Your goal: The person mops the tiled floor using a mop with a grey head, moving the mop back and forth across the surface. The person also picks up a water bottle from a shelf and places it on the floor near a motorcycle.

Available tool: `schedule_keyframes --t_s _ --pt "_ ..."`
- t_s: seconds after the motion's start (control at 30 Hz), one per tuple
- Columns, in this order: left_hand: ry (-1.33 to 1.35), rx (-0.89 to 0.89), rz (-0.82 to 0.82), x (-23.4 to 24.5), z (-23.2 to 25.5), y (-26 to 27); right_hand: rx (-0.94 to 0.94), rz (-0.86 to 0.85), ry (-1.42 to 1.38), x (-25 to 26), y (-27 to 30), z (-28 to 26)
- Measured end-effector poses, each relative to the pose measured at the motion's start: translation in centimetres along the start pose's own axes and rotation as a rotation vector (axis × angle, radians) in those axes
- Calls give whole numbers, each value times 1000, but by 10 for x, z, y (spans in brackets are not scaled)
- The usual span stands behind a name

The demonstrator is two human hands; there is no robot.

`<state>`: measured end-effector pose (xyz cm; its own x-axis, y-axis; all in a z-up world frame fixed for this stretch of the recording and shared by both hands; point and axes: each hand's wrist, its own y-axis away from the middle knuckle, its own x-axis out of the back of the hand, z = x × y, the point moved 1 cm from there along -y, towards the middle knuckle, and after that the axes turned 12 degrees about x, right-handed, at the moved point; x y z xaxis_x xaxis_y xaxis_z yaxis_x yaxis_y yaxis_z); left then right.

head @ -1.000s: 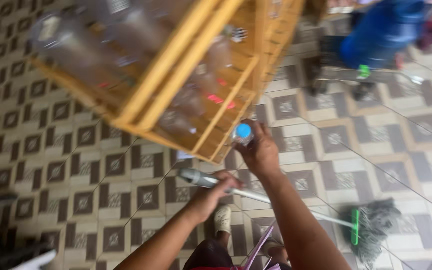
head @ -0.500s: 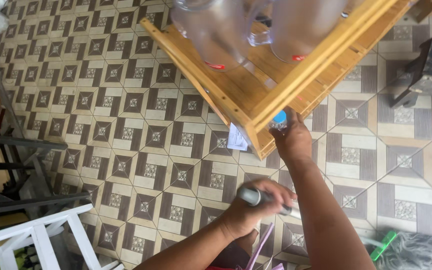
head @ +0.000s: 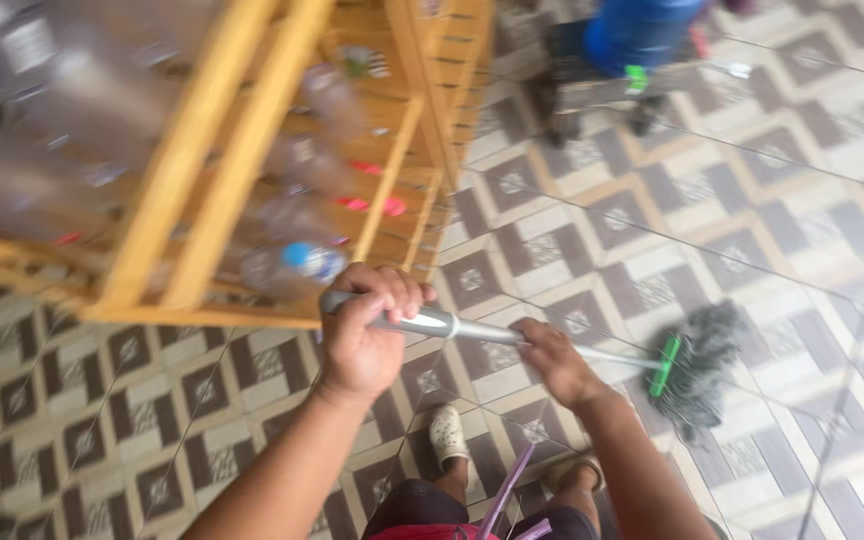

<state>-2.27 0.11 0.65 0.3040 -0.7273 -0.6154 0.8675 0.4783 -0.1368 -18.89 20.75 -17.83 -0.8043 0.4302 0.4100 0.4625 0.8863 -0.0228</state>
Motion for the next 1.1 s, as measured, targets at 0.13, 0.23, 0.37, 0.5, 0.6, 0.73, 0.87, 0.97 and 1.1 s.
schedule_keyframes --t_s 0.13,0.23,0.37,0.5,0.6,0.73,0.87,0.97,1.1 --pt "-45 162 -173 -53 -62 -34 -194 47 367 63 43 11" --pt "-198 353 -188 -91 -143 -28 -419 116 459 108 102 52" --pt "-552 728 -333 -164 -262 9 -773 196 505 179 228 150" --pt "-538 938 -523 -259 -363 42 -849 427 627 245 348 222" --pt "-585 918 -613 -308 -400 49 -951 444 553 287 392 233" --pt "-568 732 -560 -330 -374 14 -836 455 553 312 350 210" --pt "-308 373 -448 -330 -295 -39 -487 537 544 314 260 153" --pt "-160 320 -411 -346 -265 -70 -393 557 564 315 219 108" --pt "-264 344 -560 -392 -272 -93 -425 755 520 336 237 91"
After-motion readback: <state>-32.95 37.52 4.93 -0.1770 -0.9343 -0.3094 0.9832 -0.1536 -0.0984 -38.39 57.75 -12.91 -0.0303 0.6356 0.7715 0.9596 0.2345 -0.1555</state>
